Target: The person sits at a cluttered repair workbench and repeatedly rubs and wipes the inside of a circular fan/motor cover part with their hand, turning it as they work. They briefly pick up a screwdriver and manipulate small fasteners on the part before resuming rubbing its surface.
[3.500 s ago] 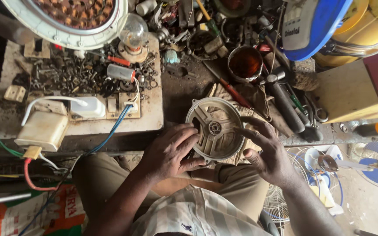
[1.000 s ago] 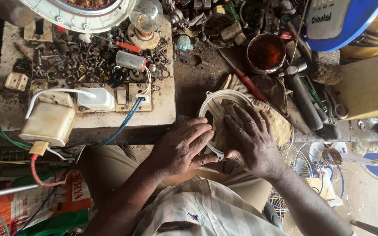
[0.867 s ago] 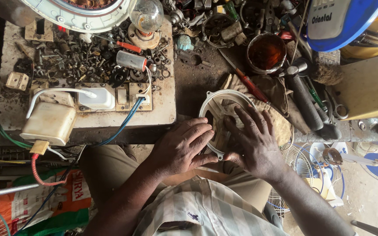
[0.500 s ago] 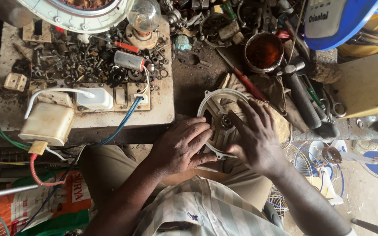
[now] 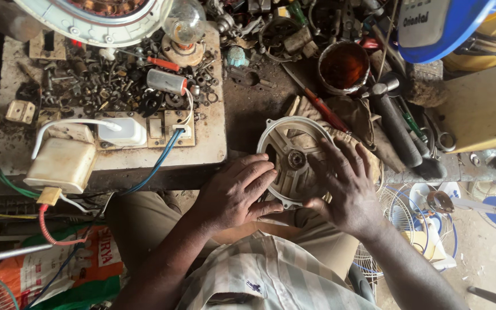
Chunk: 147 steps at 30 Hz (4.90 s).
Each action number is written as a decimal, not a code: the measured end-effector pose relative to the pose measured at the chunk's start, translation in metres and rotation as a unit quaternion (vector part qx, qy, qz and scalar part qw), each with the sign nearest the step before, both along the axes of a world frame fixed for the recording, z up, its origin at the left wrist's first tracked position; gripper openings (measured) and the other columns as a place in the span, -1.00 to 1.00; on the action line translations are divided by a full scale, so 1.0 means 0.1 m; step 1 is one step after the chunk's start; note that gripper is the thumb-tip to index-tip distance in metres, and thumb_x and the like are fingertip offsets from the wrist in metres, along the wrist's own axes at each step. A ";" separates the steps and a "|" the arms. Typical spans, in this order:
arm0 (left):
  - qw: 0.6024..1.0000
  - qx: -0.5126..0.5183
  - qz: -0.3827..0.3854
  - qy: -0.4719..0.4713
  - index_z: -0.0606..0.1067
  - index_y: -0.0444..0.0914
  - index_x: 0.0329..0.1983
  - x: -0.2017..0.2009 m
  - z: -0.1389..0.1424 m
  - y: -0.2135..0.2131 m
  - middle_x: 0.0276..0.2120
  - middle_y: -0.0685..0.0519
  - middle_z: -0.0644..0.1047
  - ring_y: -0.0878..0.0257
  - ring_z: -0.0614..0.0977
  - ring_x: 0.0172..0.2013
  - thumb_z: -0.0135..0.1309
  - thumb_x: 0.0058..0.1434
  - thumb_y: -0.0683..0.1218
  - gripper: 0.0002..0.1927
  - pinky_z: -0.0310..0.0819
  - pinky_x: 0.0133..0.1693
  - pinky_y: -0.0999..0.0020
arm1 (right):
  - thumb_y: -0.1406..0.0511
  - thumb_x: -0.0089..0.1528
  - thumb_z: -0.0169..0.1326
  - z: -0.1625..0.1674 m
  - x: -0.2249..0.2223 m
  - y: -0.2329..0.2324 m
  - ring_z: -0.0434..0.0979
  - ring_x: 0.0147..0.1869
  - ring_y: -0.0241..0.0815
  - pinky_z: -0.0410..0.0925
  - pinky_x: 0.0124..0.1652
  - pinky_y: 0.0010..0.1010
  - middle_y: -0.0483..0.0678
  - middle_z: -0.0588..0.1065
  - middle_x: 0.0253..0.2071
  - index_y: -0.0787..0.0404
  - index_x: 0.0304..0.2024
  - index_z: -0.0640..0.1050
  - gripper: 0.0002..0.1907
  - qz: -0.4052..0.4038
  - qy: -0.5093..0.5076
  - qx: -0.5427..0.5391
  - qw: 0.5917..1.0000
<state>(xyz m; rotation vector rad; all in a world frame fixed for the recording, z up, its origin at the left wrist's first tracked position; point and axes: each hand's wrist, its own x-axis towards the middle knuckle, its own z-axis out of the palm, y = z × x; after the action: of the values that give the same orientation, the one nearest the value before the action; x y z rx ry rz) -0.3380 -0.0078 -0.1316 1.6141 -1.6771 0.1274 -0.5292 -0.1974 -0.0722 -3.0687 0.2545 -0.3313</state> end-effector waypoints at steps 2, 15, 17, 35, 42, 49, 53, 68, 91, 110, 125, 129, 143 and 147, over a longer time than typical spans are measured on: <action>1.000 0.002 0.000 0.000 0.52 -0.37 0.06 0.00 0.01 0.00 0.08 -0.09 0.49 0.00 0.49 0.22 0.17 0.28 0.28 -0.37 0.43 0.23 0.11 | -0.30 0.29 -0.24 -0.01 0.02 -0.03 0.09 0.58 0.30 -0.09 0.48 0.24 0.17 0.18 0.51 0.04 0.34 0.46 -0.18 -0.009 -0.002 0.011 1.000; 1.000 0.001 -0.002 -0.011 0.52 -0.39 0.08 0.04 0.08 -0.03 0.08 -0.11 0.51 0.00 0.52 0.20 0.17 0.27 0.28 -0.35 0.44 0.24 0.12 | -0.35 0.21 -0.20 -0.03 0.01 -0.20 0.02 0.58 0.37 -0.16 0.45 0.24 0.23 0.12 0.52 0.04 0.43 0.36 -0.07 0.073 0.024 0.080 0.994; 1.000 -0.002 -0.008 -0.002 0.51 -0.39 0.10 0.02 0.07 -0.02 0.08 -0.11 0.51 -0.01 0.53 0.20 0.19 0.26 0.26 -0.34 0.45 0.24 0.10 | -0.32 0.22 -0.16 -0.05 -0.05 -0.23 0.03 0.58 0.38 -0.13 0.45 0.23 0.23 0.12 0.52 0.03 0.41 0.38 -0.11 0.077 0.021 0.098 0.992; 1.000 0.000 -0.006 0.015 0.48 -0.39 0.11 0.02 0.07 -0.05 0.08 -0.15 0.48 -0.10 0.53 0.18 0.26 0.21 0.23 -0.33 0.50 0.18 0.03 | -0.31 0.13 0.01 0.16 0.49 -0.35 0.12 0.52 0.22 -0.06 0.45 0.22 0.20 0.25 0.39 0.22 -0.22 0.54 -0.26 0.087 0.047 0.011 0.995; 1.000 -0.004 -0.007 0.010 0.48 -0.38 0.11 0.02 0.04 -0.05 0.08 -0.14 0.48 -0.09 0.53 0.20 0.25 0.23 0.25 -0.33 0.50 0.19 0.03 | -0.34 0.10 0.03 0.14 0.64 -0.36 0.15 0.48 0.24 -0.04 0.40 0.24 0.24 0.26 0.32 0.16 -0.02 0.63 -0.19 0.094 0.025 -0.041 0.994; 1.000 -0.006 -0.013 0.012 0.49 -0.40 0.12 0.02 0.04 -0.05 0.08 -0.14 0.49 -0.07 0.52 0.21 0.24 0.24 0.26 -0.31 0.48 0.22 0.05 | -0.37 0.01 -0.02 0.20 0.62 -0.29 0.11 0.49 0.24 -0.08 0.38 0.25 0.23 0.22 0.38 0.13 -0.11 0.64 -0.17 0.044 0.074 -0.116 0.990; 1.000 -0.006 -0.012 0.012 0.51 -0.41 0.11 0.03 0.07 -0.04 0.06 -0.14 0.50 -0.04 0.53 0.18 0.23 0.23 0.27 -0.31 0.48 0.21 0.07 | -0.36 0.12 -0.05 0.33 0.39 -0.31 0.07 0.60 0.22 -0.07 0.49 0.19 0.23 0.16 0.50 0.22 -0.05 0.61 -0.14 0.047 0.034 -0.047 0.997; 1.000 -0.008 -0.011 0.010 0.53 -0.41 0.07 0.03 0.08 -0.04 0.07 -0.13 0.53 -0.04 0.54 0.19 0.20 0.25 0.26 -0.34 0.48 0.21 0.09 | -0.41 0.03 -0.08 0.15 0.35 -0.18 0.00 0.54 0.31 -0.12 0.39 0.32 0.21 0.10 0.47 0.02 0.26 0.50 -0.03 0.063 0.072 -0.041 0.995; 1.000 0.013 -0.010 0.003 0.51 -0.41 0.08 0.02 0.15 -0.04 0.06 -0.12 0.52 -0.04 0.54 0.18 0.21 0.21 0.27 -0.32 0.48 0.21 0.07 | -0.07 0.39 -0.19 0.04 0.34 -0.08 -0.14 0.65 0.33 -0.26 0.47 0.20 0.23 0.08 0.55 0.17 0.32 0.45 -0.37 0.033 0.037 0.181 0.982; 1.000 0.019 0.000 -0.013 0.53 -0.39 0.04 0.00 0.09 -0.03 0.07 -0.13 0.54 -0.06 0.56 0.16 0.17 0.28 0.26 -0.37 0.51 0.15 0.05 | -0.19 0.37 -0.09 -0.46 -0.12 -0.38 0.39 0.41 0.38 0.28 0.35 0.05 0.35 0.32 0.35 0.46 0.37 0.26 -0.10 0.062 -0.200 0.221 0.953; 0.999 0.035 0.010 0.023 0.58 -0.30 -0.09 -0.06 -0.14 0.20 -0.07 -0.04 0.61 0.02 0.68 0.04 0.21 0.28 0.15 -0.58 0.62 0.07 0.11 | -0.29 0.36 -0.17 -0.60 -0.03 -0.29 0.53 0.19 0.29 0.33 0.29 0.06 0.27 0.51 0.10 0.43 0.25 0.30 -0.08 0.063 -0.290 0.203 0.933; 1.000 -0.020 -0.002 0.002 0.60 -0.23 -0.08 -0.04 -0.40 0.22 -0.07 0.05 0.64 0.14 0.71 0.03 0.25 0.31 -0.15 -0.85 0.70 0.05 0.26 | -0.18 0.39 -0.16 -0.84 -0.19 -0.24 0.55 0.23 0.27 0.35 0.26 0.06 0.24 0.55 0.06 0.39 0.19 0.33 -0.24 0.051 -0.266 0.204 0.941; 0.998 0.022 0.045 0.048 0.59 -0.23 -0.10 -0.11 -0.23 0.25 -0.08 0.06 0.65 0.13 0.75 -0.01 0.32 0.30 -0.01 -0.76 0.68 0.04 0.27 | -0.20 0.28 -0.02 -1.11 -0.23 -0.11 0.56 0.18 0.12 0.34 0.26 -0.04 0.10 0.58 -0.04 0.30 0.12 0.36 -0.26 -0.018 -0.294 0.169 0.940; 0.999 0.030 0.039 -0.016 0.57 -0.35 -0.02 -0.02 -0.07 0.18 -0.02 -0.09 0.59 -0.03 0.69 0.04 0.29 0.23 0.33 -0.34 0.65 0.10 0.09 | 0.00 0.28 0.08 -0.74 0.05 -0.18 0.56 0.15 0.22 0.35 0.16 0.03 0.19 0.56 0.01 0.37 0.17 0.34 -0.35 0.010 -0.287 0.169 0.943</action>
<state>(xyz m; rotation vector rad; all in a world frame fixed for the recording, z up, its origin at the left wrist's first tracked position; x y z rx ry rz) -0.3404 0.0103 -0.1387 1.7311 -1.6559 0.1442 -0.5246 -0.2159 -0.1457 -2.4982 0.2201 -1.0302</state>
